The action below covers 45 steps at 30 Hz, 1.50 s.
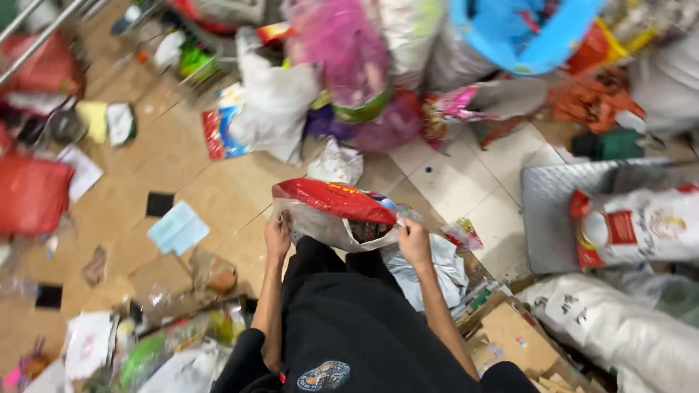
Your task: The person sorts through various plastic bags and sacks in a cluttered room, picking out items like plastic bottles, containers, and a metal pot. They place these items into a clear plastic bag on a weighing scale and use a metal grabber tool to move and arrange the bags.
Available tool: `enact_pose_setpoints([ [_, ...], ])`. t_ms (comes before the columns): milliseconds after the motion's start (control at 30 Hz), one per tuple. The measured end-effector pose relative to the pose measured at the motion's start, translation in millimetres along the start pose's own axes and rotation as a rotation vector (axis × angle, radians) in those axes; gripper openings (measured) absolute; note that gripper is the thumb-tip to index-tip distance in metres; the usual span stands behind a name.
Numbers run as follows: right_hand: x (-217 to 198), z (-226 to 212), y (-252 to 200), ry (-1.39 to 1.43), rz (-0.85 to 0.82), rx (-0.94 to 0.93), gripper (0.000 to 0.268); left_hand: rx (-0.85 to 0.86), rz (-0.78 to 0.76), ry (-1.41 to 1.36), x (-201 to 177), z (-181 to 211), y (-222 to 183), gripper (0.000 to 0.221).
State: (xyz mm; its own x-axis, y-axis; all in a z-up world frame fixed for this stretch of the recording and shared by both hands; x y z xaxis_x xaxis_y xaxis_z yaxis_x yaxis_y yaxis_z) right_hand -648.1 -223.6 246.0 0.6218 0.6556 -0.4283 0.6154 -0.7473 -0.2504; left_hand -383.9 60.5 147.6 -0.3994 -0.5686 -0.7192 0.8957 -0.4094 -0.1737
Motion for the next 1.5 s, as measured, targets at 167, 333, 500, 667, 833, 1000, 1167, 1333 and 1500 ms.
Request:
enact_pose_setpoints([
  [167, 91.1, -46.7, 20.6, 0.015, -0.153, -0.009, 0.026, -0.093, 0.172, -0.123, -112.2, -32.0, -3.5, 0.031],
  [333, 219.2, -83.6, 51.1, -0.008, -0.312, -0.019, 0.027, -0.310, 0.234, -0.052, -207.2, -104.6, 41.3, 0.033],
  [500, 345.1, -90.8, 79.3, -0.024, -0.460, 0.075, 0.028, 0.019, 0.369, 0.096, -299.4, -147.5, 109.5, 0.022],
  [667, 423.3, -159.5, 95.7, 0.060, -0.425, 0.054, 0.026, 0.067, 0.354, 0.098, -367.2, -151.0, 189.8, 0.014],
  [833, 487.4, -205.4, 145.1, 0.030, -0.453, 0.032, 0.026, 0.019, 0.283, 0.027, -394.0, -168.0, 275.5, 0.008],
  [1000, 551.3, -207.1, 209.1, -0.033, -0.495, -0.020, 0.025, -0.028, 0.203, 0.054, -390.9, -204.2, 348.9, 0.019],
  [1167, 611.3, -218.9, 264.7, -0.042, -0.442, 0.030, 0.025, -0.084, 0.026, 0.074, -395.1, -201.9, 444.5, 0.017],
  [1333, 651.5, -221.5, 318.7, 0.059, -0.280, 0.117, 0.025, -0.041, -0.141, 0.067, -379.0, -202.0, 569.2, 0.024],
  [1500, 691.0, -194.8, 363.9, 0.092, -0.050, 0.295, 0.023, 0.232, -0.370, 0.187, -340.0, -197.4, 705.1, 0.022],
])
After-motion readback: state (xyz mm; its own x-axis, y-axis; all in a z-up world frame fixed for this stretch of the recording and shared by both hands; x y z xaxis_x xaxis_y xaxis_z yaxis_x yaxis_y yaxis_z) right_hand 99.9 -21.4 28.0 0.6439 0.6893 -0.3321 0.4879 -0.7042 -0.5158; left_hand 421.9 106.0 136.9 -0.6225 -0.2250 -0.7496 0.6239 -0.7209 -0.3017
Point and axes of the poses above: each hand's wrist, its own y-axis towards the middle knuckle, its own x-axis out of the palm, z = x × y, the point moved 2 cm from there along y, towards the middle knuckle, and after that the axes turned 12 degrees about y, right-handed, at the moved point
